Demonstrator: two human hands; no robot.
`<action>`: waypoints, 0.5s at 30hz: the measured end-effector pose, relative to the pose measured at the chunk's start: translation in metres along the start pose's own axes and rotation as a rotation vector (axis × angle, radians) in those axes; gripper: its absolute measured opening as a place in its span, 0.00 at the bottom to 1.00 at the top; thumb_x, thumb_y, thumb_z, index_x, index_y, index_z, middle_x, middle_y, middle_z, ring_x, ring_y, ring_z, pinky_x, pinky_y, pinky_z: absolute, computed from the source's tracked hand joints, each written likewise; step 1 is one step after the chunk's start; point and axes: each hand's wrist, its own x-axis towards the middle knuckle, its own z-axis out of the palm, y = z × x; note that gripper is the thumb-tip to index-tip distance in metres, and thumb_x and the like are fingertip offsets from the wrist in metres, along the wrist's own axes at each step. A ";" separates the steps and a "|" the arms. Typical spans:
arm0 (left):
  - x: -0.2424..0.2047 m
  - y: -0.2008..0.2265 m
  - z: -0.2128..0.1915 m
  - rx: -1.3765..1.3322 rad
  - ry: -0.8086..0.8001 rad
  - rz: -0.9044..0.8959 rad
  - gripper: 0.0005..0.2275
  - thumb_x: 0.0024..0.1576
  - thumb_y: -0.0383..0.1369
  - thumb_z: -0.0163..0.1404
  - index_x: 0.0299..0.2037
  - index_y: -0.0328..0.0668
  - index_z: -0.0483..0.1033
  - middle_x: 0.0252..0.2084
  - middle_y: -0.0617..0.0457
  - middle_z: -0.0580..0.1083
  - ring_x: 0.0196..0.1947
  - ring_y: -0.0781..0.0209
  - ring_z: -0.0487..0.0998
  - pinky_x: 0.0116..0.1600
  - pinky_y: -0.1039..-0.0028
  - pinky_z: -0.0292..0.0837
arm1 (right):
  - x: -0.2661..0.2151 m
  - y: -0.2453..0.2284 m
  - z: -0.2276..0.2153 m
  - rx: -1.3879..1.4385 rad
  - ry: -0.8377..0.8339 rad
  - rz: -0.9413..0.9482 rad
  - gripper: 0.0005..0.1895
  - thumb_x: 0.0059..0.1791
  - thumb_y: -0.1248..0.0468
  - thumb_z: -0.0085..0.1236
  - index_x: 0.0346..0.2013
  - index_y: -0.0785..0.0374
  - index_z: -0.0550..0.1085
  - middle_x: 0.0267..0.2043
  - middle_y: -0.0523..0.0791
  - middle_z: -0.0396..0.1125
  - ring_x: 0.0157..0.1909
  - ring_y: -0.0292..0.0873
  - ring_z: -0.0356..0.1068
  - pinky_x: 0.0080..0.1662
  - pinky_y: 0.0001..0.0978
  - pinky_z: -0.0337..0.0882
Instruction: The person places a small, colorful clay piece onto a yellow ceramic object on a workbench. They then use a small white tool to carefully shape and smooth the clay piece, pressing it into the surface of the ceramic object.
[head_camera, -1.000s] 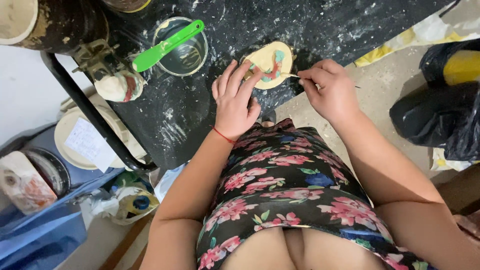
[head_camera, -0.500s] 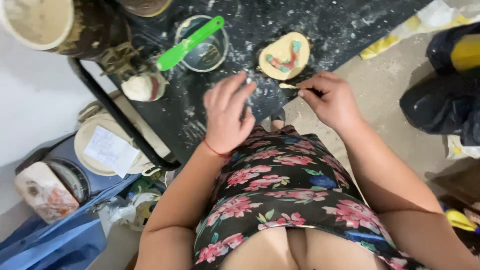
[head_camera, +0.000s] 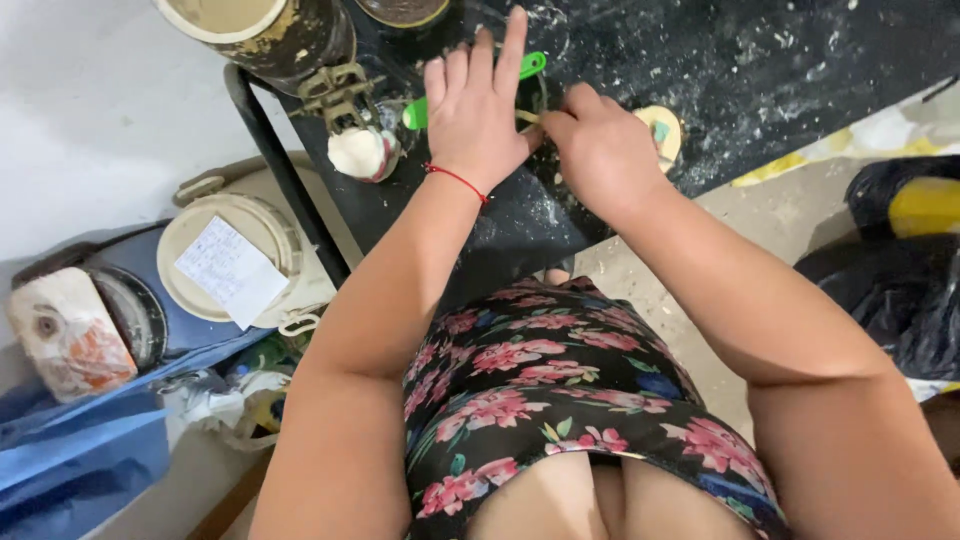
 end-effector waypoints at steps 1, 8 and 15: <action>0.000 -0.001 0.001 -0.003 -0.004 -0.011 0.59 0.45 0.65 0.67 0.79 0.51 0.41 0.69 0.50 0.68 0.59 0.48 0.71 0.68 0.56 0.58 | -0.001 0.003 -0.006 0.001 -0.007 -0.010 0.13 0.43 0.69 0.61 0.43 0.59 0.77 0.39 0.48 0.60 0.32 0.55 0.66 0.23 0.49 0.66; -0.002 0.000 -0.002 -0.032 0.022 -0.029 0.61 0.46 0.69 0.69 0.79 0.51 0.39 0.68 0.51 0.68 0.59 0.49 0.70 0.64 0.59 0.61 | 0.002 0.019 -0.051 -0.016 -0.120 -0.034 0.16 0.50 0.68 0.63 0.52 0.57 0.84 0.37 0.47 0.67 0.26 0.54 0.70 0.21 0.48 0.72; -0.006 -0.015 -0.009 -0.055 -0.079 0.059 0.66 0.41 0.68 0.69 0.79 0.52 0.33 0.74 0.53 0.64 0.69 0.51 0.67 0.68 0.56 0.56 | 0.053 0.041 -0.029 -0.494 -0.112 -0.313 0.22 0.15 0.65 0.63 0.21 0.46 0.70 0.25 0.35 0.56 0.26 0.41 0.62 0.23 0.30 0.59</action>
